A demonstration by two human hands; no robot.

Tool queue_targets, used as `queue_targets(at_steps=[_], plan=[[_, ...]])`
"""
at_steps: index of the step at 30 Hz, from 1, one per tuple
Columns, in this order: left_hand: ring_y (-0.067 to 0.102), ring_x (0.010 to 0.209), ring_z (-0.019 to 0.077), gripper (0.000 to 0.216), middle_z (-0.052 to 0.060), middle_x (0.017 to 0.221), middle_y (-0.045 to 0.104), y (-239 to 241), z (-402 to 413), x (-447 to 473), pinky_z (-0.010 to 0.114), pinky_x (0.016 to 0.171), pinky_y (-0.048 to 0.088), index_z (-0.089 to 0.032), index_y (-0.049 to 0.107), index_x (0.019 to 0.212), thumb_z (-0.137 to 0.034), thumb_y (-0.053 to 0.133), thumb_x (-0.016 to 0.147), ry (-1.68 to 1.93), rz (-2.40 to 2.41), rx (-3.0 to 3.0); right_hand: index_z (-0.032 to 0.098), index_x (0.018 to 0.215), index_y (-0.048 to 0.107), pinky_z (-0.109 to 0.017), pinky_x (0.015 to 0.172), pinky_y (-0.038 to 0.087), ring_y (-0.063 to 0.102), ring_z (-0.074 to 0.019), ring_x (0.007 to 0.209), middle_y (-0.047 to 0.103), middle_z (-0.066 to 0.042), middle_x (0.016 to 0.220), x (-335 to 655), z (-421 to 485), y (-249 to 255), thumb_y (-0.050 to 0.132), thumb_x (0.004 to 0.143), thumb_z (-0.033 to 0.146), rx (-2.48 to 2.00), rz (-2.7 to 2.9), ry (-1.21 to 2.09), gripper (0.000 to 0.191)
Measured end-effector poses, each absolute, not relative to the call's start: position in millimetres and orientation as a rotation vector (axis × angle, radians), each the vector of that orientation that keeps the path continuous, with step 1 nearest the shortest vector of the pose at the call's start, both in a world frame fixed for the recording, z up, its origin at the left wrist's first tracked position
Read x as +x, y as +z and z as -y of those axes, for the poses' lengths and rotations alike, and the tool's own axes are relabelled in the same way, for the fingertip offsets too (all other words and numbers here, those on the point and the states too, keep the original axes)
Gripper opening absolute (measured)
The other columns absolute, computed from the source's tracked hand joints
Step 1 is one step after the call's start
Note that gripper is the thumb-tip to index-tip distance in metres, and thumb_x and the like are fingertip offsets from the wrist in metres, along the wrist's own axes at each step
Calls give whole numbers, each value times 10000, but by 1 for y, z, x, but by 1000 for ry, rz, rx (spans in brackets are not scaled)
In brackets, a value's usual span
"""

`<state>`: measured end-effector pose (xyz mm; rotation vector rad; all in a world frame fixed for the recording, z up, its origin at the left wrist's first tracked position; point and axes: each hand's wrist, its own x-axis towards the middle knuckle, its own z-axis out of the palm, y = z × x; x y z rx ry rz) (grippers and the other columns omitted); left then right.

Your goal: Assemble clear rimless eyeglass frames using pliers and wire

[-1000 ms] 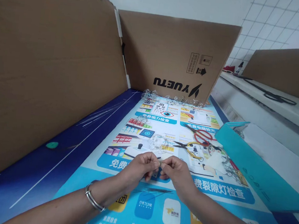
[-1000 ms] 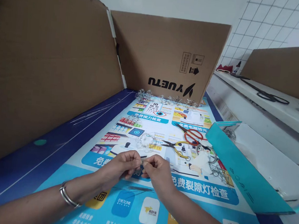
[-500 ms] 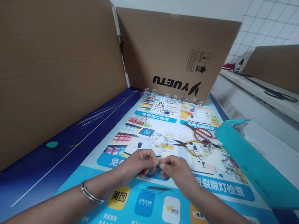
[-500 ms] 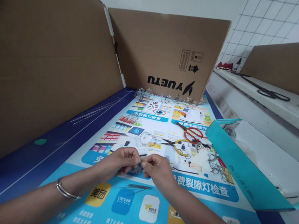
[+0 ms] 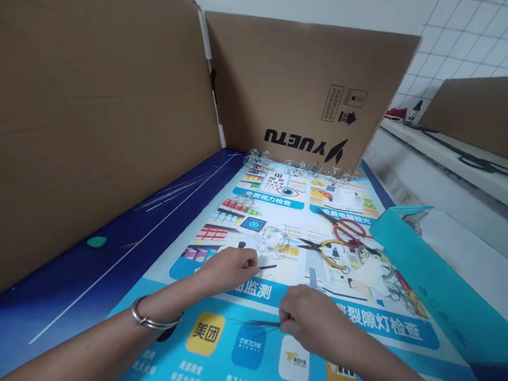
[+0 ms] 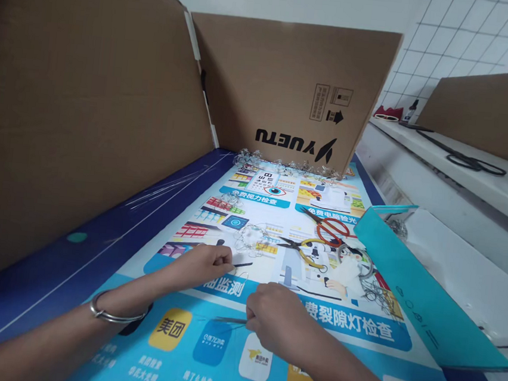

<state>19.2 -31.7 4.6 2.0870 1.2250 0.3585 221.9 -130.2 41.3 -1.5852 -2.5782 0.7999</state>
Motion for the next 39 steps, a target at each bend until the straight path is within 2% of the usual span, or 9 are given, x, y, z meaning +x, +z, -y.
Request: queue_targets(at_steps=[5,9,15,19,22,26,32,36,39], plan=[[442,504,134,180,-19,543,531,6,26,15,224,477,201,-192,572,655,-353,542,729,323,-1264,2150,170,722,561,-245,528,252,466,-146,676,560,-36,747,224,132,33,527,810,205,-1501,2718,639,100],[447,508,132,255,-21,529,499,8,19,12,215,476,221,-179,538,669,-392,472,794,362,-1317,2157,165,730,545,-252,519,247,469,-157,684,567,-43,752,228,134,37,513,810,180,-1432,2819,600,88],[441,515,112,248,-32,553,502,11,22,13,196,471,272,-169,547,731,-378,458,830,477,-1148,2079,190,753,542,-222,473,242,458,-117,605,589,4,736,234,125,45,472,807,176,-1556,2598,856,90],[439,536,92,231,-33,588,510,15,30,17,178,491,314,-152,585,732,-352,508,819,417,-867,1987,209,784,590,-210,539,306,510,-116,692,616,14,795,237,115,44,486,812,212,-1503,2409,1033,108],[505,618,109,240,-4,671,578,19,37,20,182,553,369,-147,626,780,-356,517,826,317,-659,1981,214,808,618,-215,592,333,523,-121,731,623,7,829,237,110,41,478,823,219,-1459,2339,1038,141],[566,742,137,204,34,833,637,22,44,22,205,657,413,-152,642,849,-298,499,852,257,-486,2049,214,780,614,-214,600,330,514,-116,714,610,14,797,236,108,38,476,823,213,-1455,2298,972,145],[544,747,136,139,13,808,617,21,57,28,227,669,398,-177,617,835,-139,483,843,266,-531,2430,209,765,583,-206,561,294,482,-104,674,573,14,774,230,116,34,466,814,179,-1531,2349,827,131],[495,732,172,170,29,742,563,19,68,31,284,660,376,-166,572,732,-122,451,843,267,-586,2817,184,697,536,-217,555,269,466,-106,656,544,4,727,224,121,32,472,787,152,-1608,2446,611,115],[468,726,181,146,36,757,543,18,74,32,304,661,371,-163,543,740,-111,447,837,267,-598,2955,179,684,514,-231,538,253,460,-108,625,536,-3,707,219,124,33,443,809,171,-1675,2489,524,144]])
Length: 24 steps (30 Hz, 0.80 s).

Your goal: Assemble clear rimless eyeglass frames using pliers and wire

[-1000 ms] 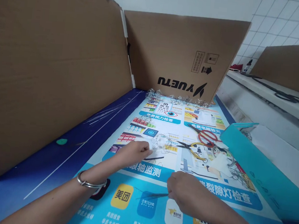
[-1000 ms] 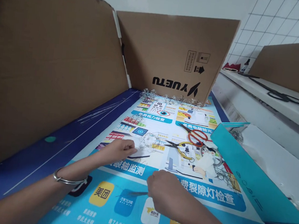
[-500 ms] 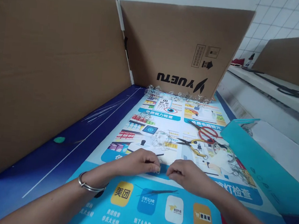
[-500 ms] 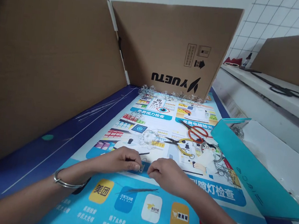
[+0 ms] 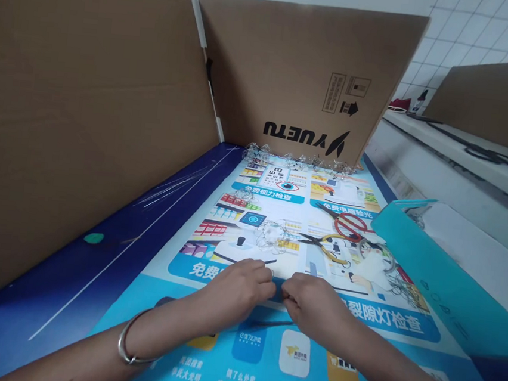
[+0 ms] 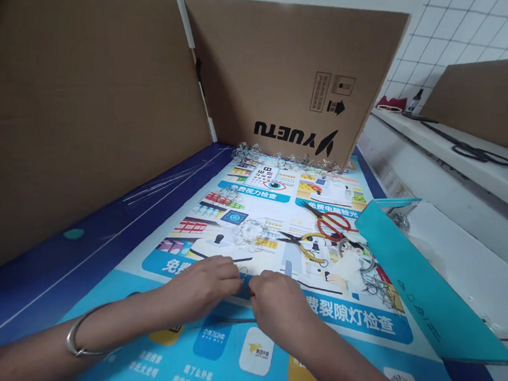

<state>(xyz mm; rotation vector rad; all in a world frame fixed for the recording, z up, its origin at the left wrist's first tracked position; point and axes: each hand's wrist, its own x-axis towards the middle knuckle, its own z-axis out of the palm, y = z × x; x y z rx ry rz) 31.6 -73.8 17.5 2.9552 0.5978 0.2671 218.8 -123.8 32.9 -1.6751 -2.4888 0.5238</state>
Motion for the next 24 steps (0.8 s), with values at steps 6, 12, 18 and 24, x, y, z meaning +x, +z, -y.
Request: queue_targets(at_steps=[6,12,18,24], plan=[[460,751,190,139,40,793,538,15,76,33,323,680,374,-166,536,771,-120,442,862,282,-608,3016,179,704,525,-253,541,240,486,-123,653,558,-13,729,213,127,35,426,834,178,-1701,2539,392,163],[476,786,207,93,48,803,553,20,83,34,336,680,382,-164,564,813,-184,493,870,254,-633,3061,174,668,522,-254,540,226,450,-130,644,538,-22,696,213,127,33,417,824,136,-1691,2507,348,192],[494,769,203,76,49,805,563,22,87,35,327,676,403,-160,570,800,-143,512,846,229,-716,2998,163,676,547,-251,559,252,463,-135,660,543,-35,715,209,126,33,423,801,114,-1679,2416,452,183],[512,726,184,191,48,746,567,12,79,34,289,634,392,-155,584,768,-96,419,843,439,-886,2705,181,728,583,-230,630,338,507,-128,726,571,-11,758,211,123,35,474,773,123,-1652,2172,667,131]])
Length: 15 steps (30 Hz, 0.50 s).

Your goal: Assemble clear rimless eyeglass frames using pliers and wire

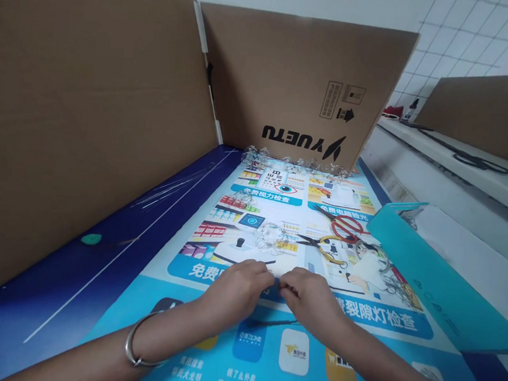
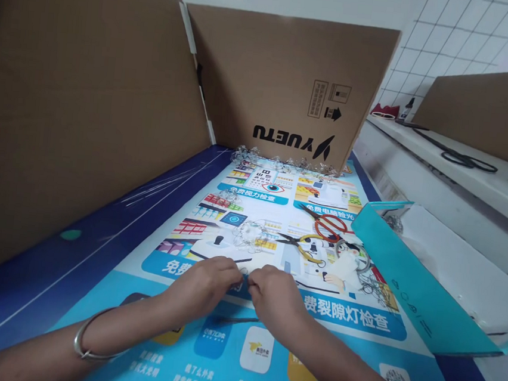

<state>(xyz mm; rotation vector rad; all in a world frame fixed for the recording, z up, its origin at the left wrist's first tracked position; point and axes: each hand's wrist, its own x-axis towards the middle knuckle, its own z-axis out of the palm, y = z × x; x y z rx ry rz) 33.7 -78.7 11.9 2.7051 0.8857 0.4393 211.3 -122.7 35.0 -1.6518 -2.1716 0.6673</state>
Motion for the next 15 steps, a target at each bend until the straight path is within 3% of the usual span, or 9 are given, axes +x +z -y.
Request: queue_targets(at_steps=[4,7,10,15], plan=[[534,746,154,153,20,768,590,11,71,34,255,657,399,-178,611,792,-120,471,810,641,-902,2258,195,733,576,-236,580,384,517,-123,636,550,16,658,214,119,23,507,773,209,-1576,1799,965,81],[512,623,122,83,-5,681,562,11,69,37,230,573,398,-166,597,753,-213,537,786,648,-912,1824,185,795,566,-241,546,433,544,-118,584,554,19,652,213,117,17,524,780,324,-1515,1587,1169,146],[431,490,77,172,-24,626,511,11,70,40,204,473,357,-145,563,750,-315,588,758,611,-849,1424,170,778,566,-271,574,469,563,-123,583,571,10,681,211,117,17,616,706,408,-1390,1255,1404,254],[414,474,50,213,-27,628,510,8,73,43,186,475,316,-134,544,747,-316,651,722,617,-784,1100,167,740,567,-283,587,471,561,-117,555,573,20,619,207,117,17,695,633,426,-1331,1017,1507,308]])
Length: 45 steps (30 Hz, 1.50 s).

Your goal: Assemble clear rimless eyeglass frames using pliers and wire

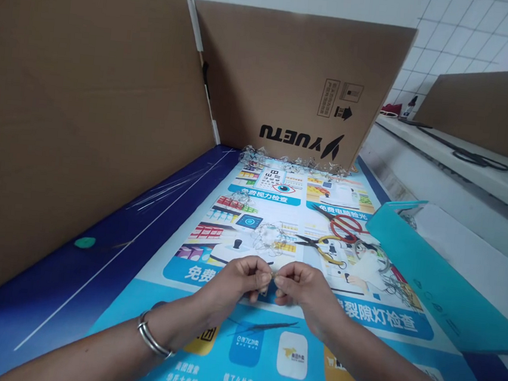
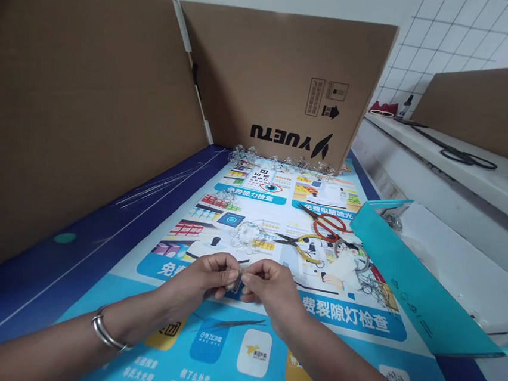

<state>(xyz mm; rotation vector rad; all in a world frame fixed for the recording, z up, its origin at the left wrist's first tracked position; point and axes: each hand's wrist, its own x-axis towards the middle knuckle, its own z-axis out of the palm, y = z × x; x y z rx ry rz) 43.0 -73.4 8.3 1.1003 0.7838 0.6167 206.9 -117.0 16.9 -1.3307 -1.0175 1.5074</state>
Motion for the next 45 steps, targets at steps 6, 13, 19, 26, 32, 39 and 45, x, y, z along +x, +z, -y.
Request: queue_targets(at_steps=[6,13,19,26,32,39,45], plan=[[423,481,54,211,-25,629,528,6,75,43,190,488,306,-146,540,749,-324,652,732,627,-790,1021,160,719,564,-304,622,485,561,-121,595,583,9,640,202,117,15,695,656,401,-1232,954,1519,282],[423,477,53,209,-17,645,545,5,75,43,187,485,305,-150,527,758,-325,642,751,626,-775,1012,159,720,566,-310,627,493,561,-128,600,573,8,622,200,118,14,694,669,376,-1209,940,1494,257],[428,482,47,190,-11,673,555,3,77,43,183,487,315,-148,517,765,-307,620,776,631,-736,1017,158,731,558,-313,636,490,565,-130,608,578,2,635,200,119,13,674,688,369,-1203,954,1488,244],[441,490,75,225,-33,619,485,6,69,40,192,459,347,-157,515,795,-375,569,799,555,-763,1273,174,774,523,-243,552,446,548,-113,567,559,20,621,217,111,22,542,774,367,-1455,1459,1310,195],[476,600,109,175,-13,656,544,17,64,34,211,537,338,-159,564,709,-301,541,809,341,-775,1994,194,709,562,-216,483,280,484,-105,567,563,15,640,235,108,27,496,786,254,-1758,1985,841,118],[465,592,99,174,-20,667,553,25,74,34,201,544,338,-158,563,683,-287,559,800,288,-642,2118,198,771,577,-244,515,216,470,-126,640,578,-16,794,238,114,41,569,757,256,-1837,2153,592,60],[395,571,91,231,-36,613,451,17,58,31,198,516,326,-152,515,703,-350,527,822,715,-917,1822,228,795,574,-234,530,265,512,-138,698,573,8,842,213,141,49,568,797,315,-1605,2525,623,88]])
